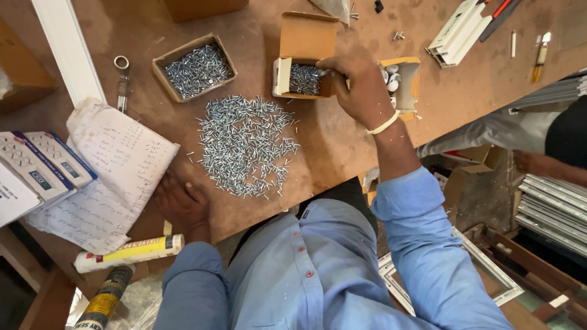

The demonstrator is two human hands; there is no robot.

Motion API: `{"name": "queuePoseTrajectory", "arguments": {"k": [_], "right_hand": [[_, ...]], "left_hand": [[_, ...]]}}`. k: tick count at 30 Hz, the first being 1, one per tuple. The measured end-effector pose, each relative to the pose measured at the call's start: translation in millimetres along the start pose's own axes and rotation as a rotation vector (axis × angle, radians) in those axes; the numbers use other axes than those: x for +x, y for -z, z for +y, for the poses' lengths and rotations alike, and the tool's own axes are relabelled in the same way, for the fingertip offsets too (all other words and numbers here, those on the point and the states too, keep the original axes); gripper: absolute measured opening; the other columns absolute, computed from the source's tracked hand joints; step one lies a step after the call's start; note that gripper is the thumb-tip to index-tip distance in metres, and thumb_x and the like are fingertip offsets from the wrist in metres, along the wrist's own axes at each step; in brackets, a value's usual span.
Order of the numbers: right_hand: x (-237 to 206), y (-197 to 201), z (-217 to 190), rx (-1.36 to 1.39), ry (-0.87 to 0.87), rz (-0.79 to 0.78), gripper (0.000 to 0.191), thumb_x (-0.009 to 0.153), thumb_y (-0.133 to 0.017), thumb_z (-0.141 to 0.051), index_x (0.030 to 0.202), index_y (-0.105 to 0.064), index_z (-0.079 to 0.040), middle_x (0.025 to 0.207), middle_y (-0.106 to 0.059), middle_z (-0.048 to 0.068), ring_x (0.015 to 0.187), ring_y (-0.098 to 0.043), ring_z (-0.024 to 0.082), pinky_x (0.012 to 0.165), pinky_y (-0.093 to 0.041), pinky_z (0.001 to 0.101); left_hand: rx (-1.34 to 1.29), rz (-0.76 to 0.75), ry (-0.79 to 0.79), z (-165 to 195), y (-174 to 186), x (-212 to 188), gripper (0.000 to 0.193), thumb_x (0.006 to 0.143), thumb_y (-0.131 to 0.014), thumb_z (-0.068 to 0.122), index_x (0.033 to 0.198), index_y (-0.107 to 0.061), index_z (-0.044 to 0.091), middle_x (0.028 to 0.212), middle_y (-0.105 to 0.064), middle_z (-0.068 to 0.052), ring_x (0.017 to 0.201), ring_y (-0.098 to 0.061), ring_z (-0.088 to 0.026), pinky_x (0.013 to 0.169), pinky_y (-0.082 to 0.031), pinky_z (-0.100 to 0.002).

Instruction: The person repeatedly picks small metal fasteners from a pile on a workbench and places them into a small cardboard box. The hands move fasteners in small handfuls from the central pile into the box throughout the clip.

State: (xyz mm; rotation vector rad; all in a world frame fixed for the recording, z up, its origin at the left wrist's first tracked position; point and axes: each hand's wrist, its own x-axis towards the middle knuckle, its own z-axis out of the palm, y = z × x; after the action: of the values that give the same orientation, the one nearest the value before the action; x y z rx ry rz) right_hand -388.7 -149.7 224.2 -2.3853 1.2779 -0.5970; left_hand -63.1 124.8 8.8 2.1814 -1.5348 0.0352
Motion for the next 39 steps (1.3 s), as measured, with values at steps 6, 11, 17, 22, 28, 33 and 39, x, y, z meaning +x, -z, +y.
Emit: {"name": "queuePoseTrajectory", "arguments": {"k": [6,11,17,22,28,33,39], "right_hand": [[-28.3,-33.1,-10.6,0.151,-0.198,0.155,0.012,0.097,-0.072,-0.007,0.109,-0.074,-0.005,0.101,-0.075,0.013,0.087,-0.073,0.023,0.078,-0.058,0.034],[-63.7,-111.7,-46.4,0.109,-0.241,-0.167,0.034,0.09,-0.083,-0.027,0.117,-0.073,-0.009,0.112,-0.072,0.013,0.104,-0.066,0.03,0.091,-0.056,0.0428],[-80.6,-174.2,-98.2,-0.126,0.055,-0.261,0.074,0.067,-0.082,-0.038,0.135,-0.064,-0.015,0.142,-0.053,0.021,0.116,-0.051,0.045,0.086,-0.053,0.0475],[-78.6,-178.4,-92.5,-0.077,0.188,-0.266,0.043,0.089,-0.078,-0.021,0.129,-0.065,-0.013,0.138,-0.061,0.013,0.122,-0.059,0.034,0.1,-0.056,0.0428],[-69.2,-154.8,-69.3,0.528,-0.307,-0.241,0.022,0.09,-0.082,-0.009,0.111,-0.075,-0.008,0.106,-0.072,0.01,0.092,-0.069,0.027,0.08,-0.057,0.0344],[-78.2,-127.1,-67.6,1.67,-0.838,-0.233,0.018,0.098,-0.07,-0.015,0.112,-0.069,-0.003,0.102,-0.072,0.009,0.086,-0.07,0.017,0.071,-0.056,0.0277],[-77.9,-141.2,-79.6,2.029,-0.933,-0.238,0.027,0.111,-0.057,-0.025,0.106,-0.068,-0.001,0.093,-0.068,0.008,0.078,-0.064,0.015,0.06,-0.049,0.024]], "left_hand": [[-0.009,0.017,-0.014,-3.3,0.3,4.3,0.046,0.11,-0.047,0.023,0.141,-0.055,-0.01,0.141,-0.06,-0.029,0.129,-0.057,-0.05,0.11,-0.045,-0.06],[-0.052,-0.015,0.036,-7.8,1.3,3.8,0.045,0.111,-0.047,0.024,0.139,-0.056,-0.01,0.138,-0.06,-0.031,0.128,-0.056,-0.052,0.112,-0.047,-0.06],[0.036,0.022,0.017,-5.8,3.9,9.2,0.045,0.109,-0.048,0.025,0.139,-0.058,-0.006,0.14,-0.062,-0.025,0.13,-0.058,-0.046,0.109,-0.045,-0.059],[0.027,-0.001,0.022,-4.2,8.6,11.0,0.046,0.111,-0.047,0.025,0.145,-0.056,-0.005,0.144,-0.06,-0.023,0.133,-0.057,-0.044,0.109,-0.045,-0.058],[0.038,0.009,0.027,-6.1,9.6,10.5,0.046,0.111,-0.046,0.025,0.145,-0.056,-0.004,0.145,-0.06,-0.022,0.133,-0.057,-0.044,0.11,-0.044,-0.059],[0.042,0.005,0.031,-3.1,10.6,10.6,0.046,0.111,-0.047,0.025,0.145,-0.055,-0.004,0.146,-0.06,-0.022,0.133,-0.056,-0.045,0.111,-0.043,-0.059],[0.032,0.024,-0.009,7.1,18.0,7.9,0.047,0.11,-0.047,0.024,0.145,-0.055,-0.006,0.145,-0.059,-0.026,0.132,-0.056,-0.047,0.111,-0.043,-0.06]]}}
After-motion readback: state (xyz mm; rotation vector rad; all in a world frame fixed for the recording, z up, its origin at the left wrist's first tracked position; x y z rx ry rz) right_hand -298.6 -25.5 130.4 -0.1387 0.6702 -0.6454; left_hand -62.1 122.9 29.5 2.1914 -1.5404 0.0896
